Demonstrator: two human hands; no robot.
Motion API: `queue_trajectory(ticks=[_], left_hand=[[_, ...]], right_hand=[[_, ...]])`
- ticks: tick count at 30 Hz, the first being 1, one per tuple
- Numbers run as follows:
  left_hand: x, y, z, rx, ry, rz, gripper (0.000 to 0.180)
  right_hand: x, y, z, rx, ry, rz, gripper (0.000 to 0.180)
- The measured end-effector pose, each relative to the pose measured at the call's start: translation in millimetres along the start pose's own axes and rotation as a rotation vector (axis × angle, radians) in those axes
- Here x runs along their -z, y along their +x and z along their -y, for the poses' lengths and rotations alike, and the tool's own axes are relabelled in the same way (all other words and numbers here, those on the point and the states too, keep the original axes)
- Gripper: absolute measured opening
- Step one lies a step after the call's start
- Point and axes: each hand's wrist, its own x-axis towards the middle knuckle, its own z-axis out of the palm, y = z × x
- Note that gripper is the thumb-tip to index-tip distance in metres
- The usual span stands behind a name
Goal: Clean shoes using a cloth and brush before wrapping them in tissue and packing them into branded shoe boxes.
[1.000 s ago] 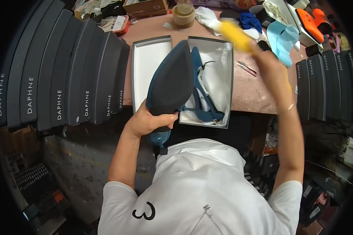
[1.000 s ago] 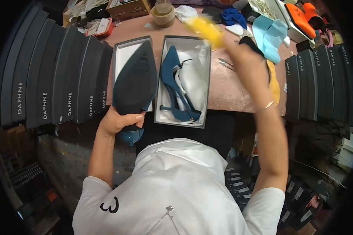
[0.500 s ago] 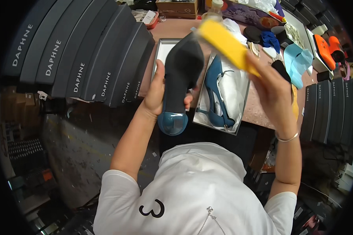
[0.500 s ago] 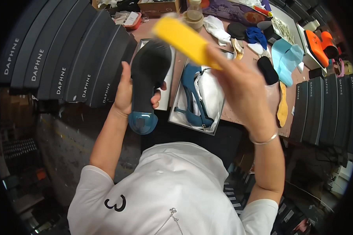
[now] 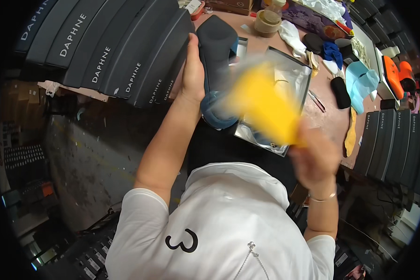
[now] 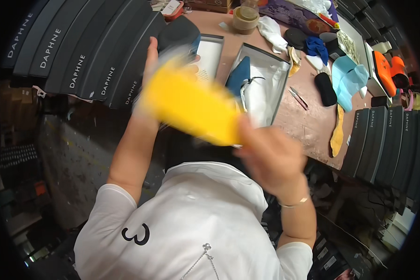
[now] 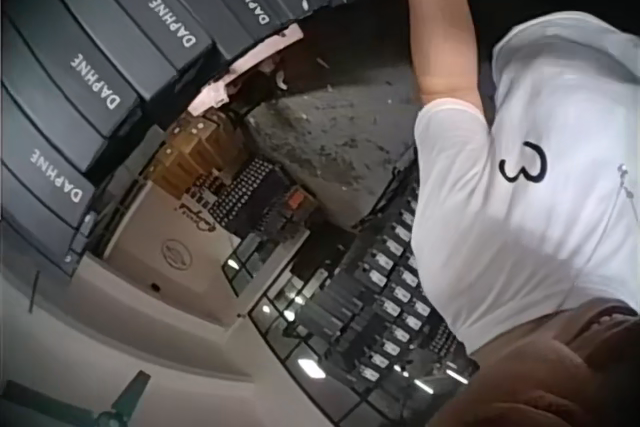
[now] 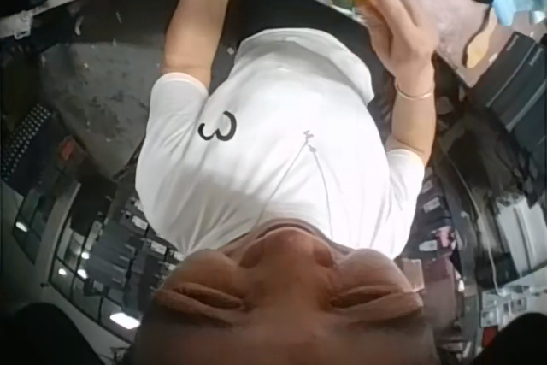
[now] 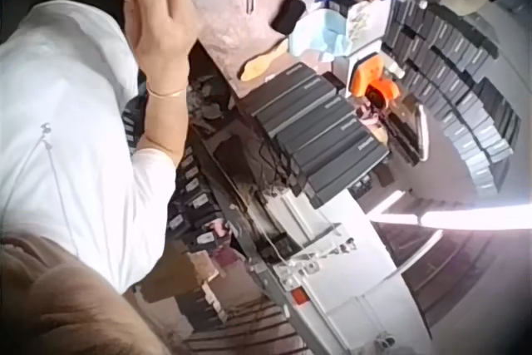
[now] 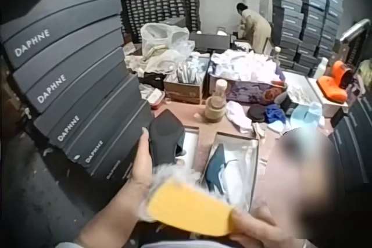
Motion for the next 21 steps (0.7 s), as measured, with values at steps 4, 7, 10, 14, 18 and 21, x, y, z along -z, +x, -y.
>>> queue_trajectory(ticks=[4,7,10,14,18,21], left_hand=[[6,1,-5,0.022,0.002,-0.084,0.077],[27,-16,-40,0.157,-0.243,0.074,0.078],[25,-4,-43,-0.002,0.151,-0.101,0.081],[19,29,-27,0.024,0.567,-0.198,0.072],[91,78,-6,-0.122,1.658,-0.270,0.072],[90,66,14,-0.491,1.982,-0.186,0.056]], right_hand=[[-24,-45,-26,-0.124,-0.138,0.321,0.054],[17,-111,-64,-0.481,-0.209,0.351,0.053],[37,-118,-98,-0.747,-0.195,-0.021,0.044],[-10,-152,-163,-0.912,-0.217,-0.147,0.043],[-18,-121,-169,-0.760,-0.509,-0.004,0.044],[-11,-50,-131,-0.790,0.010,0.007,0.029]])
